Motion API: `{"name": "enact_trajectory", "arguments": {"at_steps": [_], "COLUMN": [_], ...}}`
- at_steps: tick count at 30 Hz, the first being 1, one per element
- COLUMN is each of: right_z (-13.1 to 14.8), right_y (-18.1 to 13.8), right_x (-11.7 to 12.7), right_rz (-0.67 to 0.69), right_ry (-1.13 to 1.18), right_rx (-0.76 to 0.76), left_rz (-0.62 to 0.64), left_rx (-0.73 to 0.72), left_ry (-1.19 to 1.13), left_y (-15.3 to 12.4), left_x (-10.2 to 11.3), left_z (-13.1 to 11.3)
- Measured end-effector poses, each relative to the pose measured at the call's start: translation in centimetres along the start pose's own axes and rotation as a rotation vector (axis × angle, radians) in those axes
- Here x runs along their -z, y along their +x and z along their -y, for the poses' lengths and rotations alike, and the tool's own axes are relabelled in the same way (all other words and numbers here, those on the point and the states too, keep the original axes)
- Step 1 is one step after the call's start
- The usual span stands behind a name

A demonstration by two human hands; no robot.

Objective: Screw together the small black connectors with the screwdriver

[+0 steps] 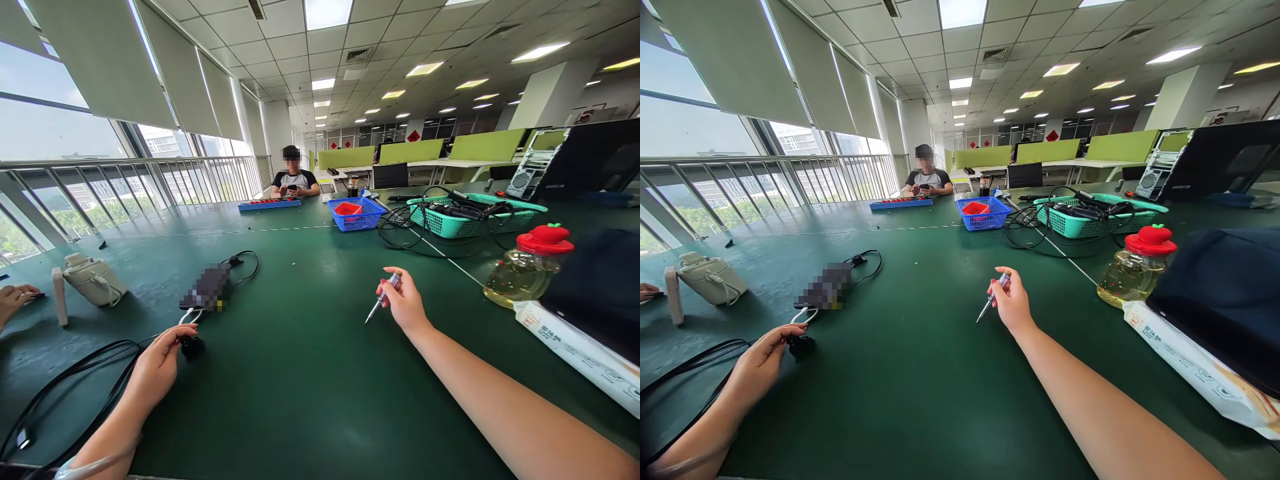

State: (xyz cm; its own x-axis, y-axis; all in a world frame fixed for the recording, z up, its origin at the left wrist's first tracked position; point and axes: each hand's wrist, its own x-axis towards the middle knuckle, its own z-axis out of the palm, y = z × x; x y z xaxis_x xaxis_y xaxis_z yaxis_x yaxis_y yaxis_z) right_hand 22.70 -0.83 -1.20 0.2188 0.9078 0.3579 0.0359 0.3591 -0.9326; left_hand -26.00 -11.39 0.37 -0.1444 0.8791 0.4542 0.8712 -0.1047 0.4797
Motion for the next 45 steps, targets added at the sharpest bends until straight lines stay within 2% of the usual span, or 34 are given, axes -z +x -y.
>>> {"name": "enact_trajectory", "arguments": {"at_steps": [15, 25, 30, 37, 45], "right_z": [0.3, 0.5, 0.7, 0.8, 0.6], "right_y": [-0.1, -0.2, -0.2, -0.3, -0.3], "right_x": [0.0, 0.0, -0.1, -0.1, 0.0], "right_rz": [0.006, 0.015, 0.019, 0.024, 0.026], "right_ry": [-0.009, -0.014, -0.010, -0.012, -0.017], "right_rx": [-0.010, -0.004, -0.012, -0.018, -0.010], "left_rz": [0.074, -0.016, 0.028, 0.040, -0.056], "left_rx": [-0.033, 0.154, 0.211, 0.169, 0.121], "left_ry": [0.103, 0.205, 0.254, 0.319, 0.320], "left_y": [0.2, 0.2, 0.2, 0.1, -0.3], "left_x": [0.0, 0.7, 0.6, 0.3, 0.3], "left_z": [0.4, -1.2, -1.6, -2.1, -2.2]}}
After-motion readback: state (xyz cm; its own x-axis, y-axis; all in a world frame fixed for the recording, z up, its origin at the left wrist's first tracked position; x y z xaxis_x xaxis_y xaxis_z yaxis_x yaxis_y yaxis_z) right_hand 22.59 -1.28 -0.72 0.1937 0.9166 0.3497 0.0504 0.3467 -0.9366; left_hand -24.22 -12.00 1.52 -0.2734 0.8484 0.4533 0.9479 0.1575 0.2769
